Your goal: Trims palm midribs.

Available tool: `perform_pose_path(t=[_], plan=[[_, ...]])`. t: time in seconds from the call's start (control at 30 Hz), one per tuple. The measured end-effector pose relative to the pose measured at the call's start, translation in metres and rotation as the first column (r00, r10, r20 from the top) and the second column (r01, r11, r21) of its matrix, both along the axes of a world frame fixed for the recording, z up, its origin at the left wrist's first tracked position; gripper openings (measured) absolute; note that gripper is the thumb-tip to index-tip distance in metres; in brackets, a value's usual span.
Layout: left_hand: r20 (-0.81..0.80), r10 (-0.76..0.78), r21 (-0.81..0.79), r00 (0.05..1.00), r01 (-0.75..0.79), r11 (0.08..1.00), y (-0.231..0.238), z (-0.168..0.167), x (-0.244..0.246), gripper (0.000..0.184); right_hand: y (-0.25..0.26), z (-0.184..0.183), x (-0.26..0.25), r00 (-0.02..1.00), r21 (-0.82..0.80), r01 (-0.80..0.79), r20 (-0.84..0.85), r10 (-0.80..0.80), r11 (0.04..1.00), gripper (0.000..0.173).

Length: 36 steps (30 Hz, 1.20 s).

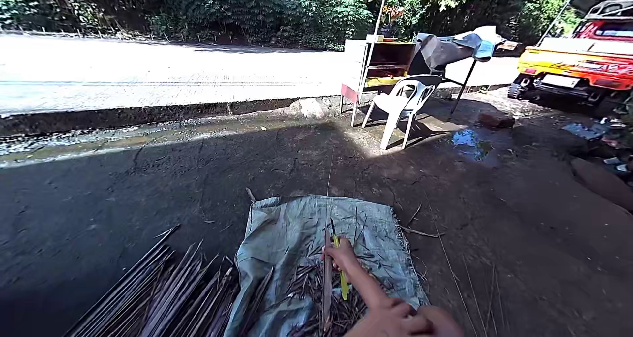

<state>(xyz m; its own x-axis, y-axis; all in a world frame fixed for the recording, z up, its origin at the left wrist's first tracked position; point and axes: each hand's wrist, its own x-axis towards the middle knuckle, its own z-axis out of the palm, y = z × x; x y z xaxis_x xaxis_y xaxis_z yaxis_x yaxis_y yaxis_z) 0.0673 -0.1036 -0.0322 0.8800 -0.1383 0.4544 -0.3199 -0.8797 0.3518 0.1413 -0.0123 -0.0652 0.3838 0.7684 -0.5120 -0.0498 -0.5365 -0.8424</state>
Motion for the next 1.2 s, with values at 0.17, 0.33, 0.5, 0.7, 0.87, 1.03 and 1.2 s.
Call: perform_pose_path(t=[0.17,0.33,0.5,0.7,0.87,1.03,1.2], plan=[[-0.172,0.824,0.061,0.54,-0.829,0.556,0.117,0.007,-0.062,0.049,-0.038,0.11,-0.012,0.995,-0.107,-0.021,0.095,0.031,0.994,0.029],[-0.806,0.425,-0.399,0.411,-0.909,0.122,0.11,-0.007,-0.084,0.049,-0.018,0.078,-0.009,0.989,0.019,0.038,-0.143,-0.035,0.999,0.03],[-0.717,0.32,-0.695,0.619,-0.673,-0.253,0.095,-0.018,-0.067,0.043,0.008,0.024,0.002,0.92,0.111,-0.244,0.34,0.194,0.963,0.037],[-0.689,0.096,-0.633,0.718,-0.533,-0.561,0.107,-0.005,-0.082,0.051,-0.002,0.044,-0.004,0.409,-0.335,-0.639,0.614,0.675,0.692,0.03],[-0.649,-0.066,-0.605,0.758,-0.566,-0.56,0.112,0.0,-0.086,0.048,0.004,0.044,0.006,0.364,-0.47,-0.505,0.644,0.673,0.724,0.037],[-0.59,-0.133,-0.592,0.797,-0.538,-0.6,0.112,0.002,-0.085,0.048,0.007,0.036,0.022,0.356,-0.429,-0.367,0.755,0.551,0.825,0.038],[-0.559,-0.217,-0.538,0.8,-0.549,-0.639,0.105,0.003,-0.091,0.048,0.006,0.038,0.07,0.508,-0.408,-0.074,0.77,0.387,0.91,0.041]])
